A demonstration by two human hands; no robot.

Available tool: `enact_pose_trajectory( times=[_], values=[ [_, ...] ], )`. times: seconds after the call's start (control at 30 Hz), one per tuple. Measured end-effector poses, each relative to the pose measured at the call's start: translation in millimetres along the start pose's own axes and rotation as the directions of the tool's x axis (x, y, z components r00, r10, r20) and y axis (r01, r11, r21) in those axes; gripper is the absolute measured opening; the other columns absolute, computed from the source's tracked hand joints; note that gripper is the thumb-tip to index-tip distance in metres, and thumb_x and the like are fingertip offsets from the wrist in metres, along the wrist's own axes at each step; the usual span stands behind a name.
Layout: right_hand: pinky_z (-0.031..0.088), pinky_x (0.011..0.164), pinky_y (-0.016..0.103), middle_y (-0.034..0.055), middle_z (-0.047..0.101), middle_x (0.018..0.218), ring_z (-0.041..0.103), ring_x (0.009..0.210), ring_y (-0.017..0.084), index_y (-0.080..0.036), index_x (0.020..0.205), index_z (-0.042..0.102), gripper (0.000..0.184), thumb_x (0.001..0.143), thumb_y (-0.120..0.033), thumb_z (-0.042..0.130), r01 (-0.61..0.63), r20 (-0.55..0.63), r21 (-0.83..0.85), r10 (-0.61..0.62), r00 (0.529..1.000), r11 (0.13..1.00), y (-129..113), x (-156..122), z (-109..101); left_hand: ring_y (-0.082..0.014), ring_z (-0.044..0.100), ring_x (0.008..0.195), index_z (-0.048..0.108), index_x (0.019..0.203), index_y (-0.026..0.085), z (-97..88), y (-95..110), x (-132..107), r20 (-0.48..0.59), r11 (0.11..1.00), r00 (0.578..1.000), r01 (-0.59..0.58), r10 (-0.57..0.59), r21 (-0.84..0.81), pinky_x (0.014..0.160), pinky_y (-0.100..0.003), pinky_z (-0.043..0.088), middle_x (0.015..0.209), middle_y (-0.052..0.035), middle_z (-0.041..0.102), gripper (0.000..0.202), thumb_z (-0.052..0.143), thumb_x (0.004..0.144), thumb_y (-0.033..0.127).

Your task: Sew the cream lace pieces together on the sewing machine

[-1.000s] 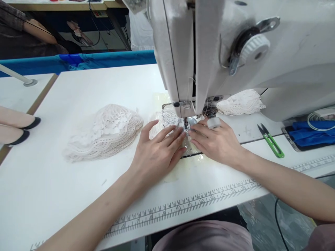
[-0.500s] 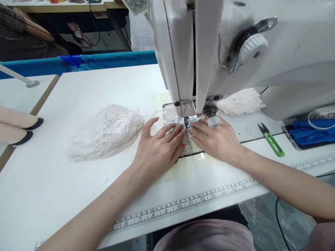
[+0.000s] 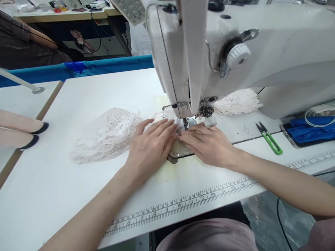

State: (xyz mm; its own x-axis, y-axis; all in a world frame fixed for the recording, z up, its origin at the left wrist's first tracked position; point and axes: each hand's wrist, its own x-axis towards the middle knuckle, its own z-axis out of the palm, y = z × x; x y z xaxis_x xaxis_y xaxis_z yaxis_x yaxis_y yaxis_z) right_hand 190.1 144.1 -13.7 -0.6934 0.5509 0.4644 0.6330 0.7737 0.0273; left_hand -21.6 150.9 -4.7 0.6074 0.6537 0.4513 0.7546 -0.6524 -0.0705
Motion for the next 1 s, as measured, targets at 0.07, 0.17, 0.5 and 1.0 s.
enact_pose_trajectory(
  times=[0.07,0.17,0.5,1.0],
  values=[
    [0.041,0.09,0.033,0.0028,0.072,0.107,0.057,0.11,0.019,-0.017,0.11,0.063,0.022,0.095,-0.024,0.048,0.045,0.021,0.019,-0.046,0.999,0.999,0,1,-3,-0.0272,0.064,0.11,0.061,0.12,0.015,-3.6,-2,-1,0.03,0.998,0.999,-0.027,0.025,0.054,0.095,-0.048,0.042,0.121,-0.0102,0.067,0.031,0.044,0.097,0.027],
    [0.04,0.089,0.035,0.0012,0.072,0.077,0.061,0.088,0.018,-0.019,0.086,0.067,0.02,0.095,-0.024,0.05,0.035,-0.11,-0.13,-0.05,0.993,0.991,2,1,-10,-0.0231,0.068,0.073,0.068,0.094,0.018,-11.5,1,-1,-0.03,0.986,0.996,-0.082,0.088,0.146,0.075,-0.044,0.043,0.088,-0.0047,0.076,0.021,0.052,0.094,0.032],
    [0.045,0.065,0.026,0.0006,0.067,0.073,0.06,0.075,0.015,-0.017,0.079,0.067,0.023,0.09,-0.008,0.048,-0.02,-0.063,-0.047,0.017,0.998,0.999,-10,-3,-12,-0.0221,0.063,0.108,0.06,0.12,0.019,0.2,-1,2,-0.015,0.97,0.97,-0.241,0.242,0.035,0.093,-0.043,0.041,0.117,-0.0011,0.07,0.031,0.051,0.091,0.01],
    [0.035,0.092,0.036,0.0076,0.069,0.116,0.057,0.107,0.022,-0.014,0.112,0.065,0.03,0.1,-0.028,0.042,-0.173,0.125,-0.227,0.205,0.971,0.958,12,-2,-2,-0.0204,0.064,0.101,0.063,0.116,0.017,1.7,12,2,-0.043,0.961,0.965,-0.254,0.26,0.11,0.092,-0.041,0.042,0.112,-0.0012,0.072,0.03,0.056,0.088,0.008]
  ],
)
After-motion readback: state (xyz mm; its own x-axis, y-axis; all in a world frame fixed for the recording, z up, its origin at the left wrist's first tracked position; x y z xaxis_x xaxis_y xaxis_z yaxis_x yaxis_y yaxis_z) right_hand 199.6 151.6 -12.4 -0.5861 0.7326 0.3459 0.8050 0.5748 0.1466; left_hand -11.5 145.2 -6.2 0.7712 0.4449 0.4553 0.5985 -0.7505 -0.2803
